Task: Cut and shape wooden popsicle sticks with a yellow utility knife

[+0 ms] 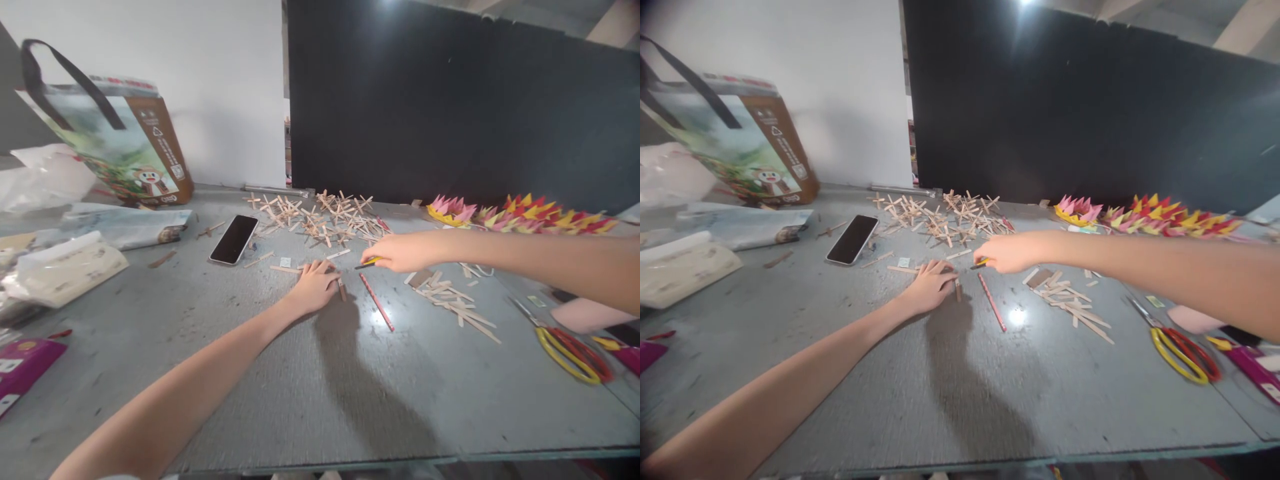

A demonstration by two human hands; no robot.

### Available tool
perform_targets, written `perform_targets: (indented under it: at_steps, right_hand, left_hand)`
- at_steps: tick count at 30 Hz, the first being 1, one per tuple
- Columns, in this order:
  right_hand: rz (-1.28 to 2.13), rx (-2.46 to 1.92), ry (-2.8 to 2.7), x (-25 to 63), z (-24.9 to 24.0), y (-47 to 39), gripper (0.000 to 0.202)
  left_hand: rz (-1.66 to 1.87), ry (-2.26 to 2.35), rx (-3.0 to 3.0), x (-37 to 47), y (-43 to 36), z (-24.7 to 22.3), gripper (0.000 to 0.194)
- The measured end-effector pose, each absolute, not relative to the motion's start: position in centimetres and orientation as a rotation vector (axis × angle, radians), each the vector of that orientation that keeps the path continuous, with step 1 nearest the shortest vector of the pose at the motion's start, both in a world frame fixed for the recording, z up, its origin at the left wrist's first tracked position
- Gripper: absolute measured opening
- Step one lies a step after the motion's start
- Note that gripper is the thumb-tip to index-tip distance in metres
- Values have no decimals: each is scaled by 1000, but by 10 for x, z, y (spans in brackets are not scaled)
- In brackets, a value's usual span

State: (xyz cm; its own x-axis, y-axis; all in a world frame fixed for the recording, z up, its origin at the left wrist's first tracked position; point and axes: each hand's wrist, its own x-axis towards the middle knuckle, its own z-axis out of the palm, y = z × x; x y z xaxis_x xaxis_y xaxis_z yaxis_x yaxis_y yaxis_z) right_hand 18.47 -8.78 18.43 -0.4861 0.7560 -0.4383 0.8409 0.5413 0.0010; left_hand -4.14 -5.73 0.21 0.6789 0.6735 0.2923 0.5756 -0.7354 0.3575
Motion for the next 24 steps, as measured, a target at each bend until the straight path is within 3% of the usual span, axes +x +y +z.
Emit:
perform_targets:
  at_steps: [6,14,19,24]
  right_hand:
    - [-352,1446,2404,194,185,-104,45]
    - [-440,1433,2475,184,171,-107,41]
    - [-475,1348,2572,191,147,-96,36]
    - [-526,1317,2618,194,136,-90,39]
  left_hand:
    - [769,1022,2484,-41,-51,-2,12]
    - [793,879,2374,-41,-52,5,31]
    - [720,850,2389,-43,-51,8,10]
    - [625,830,2486,-46,-51,6,28]
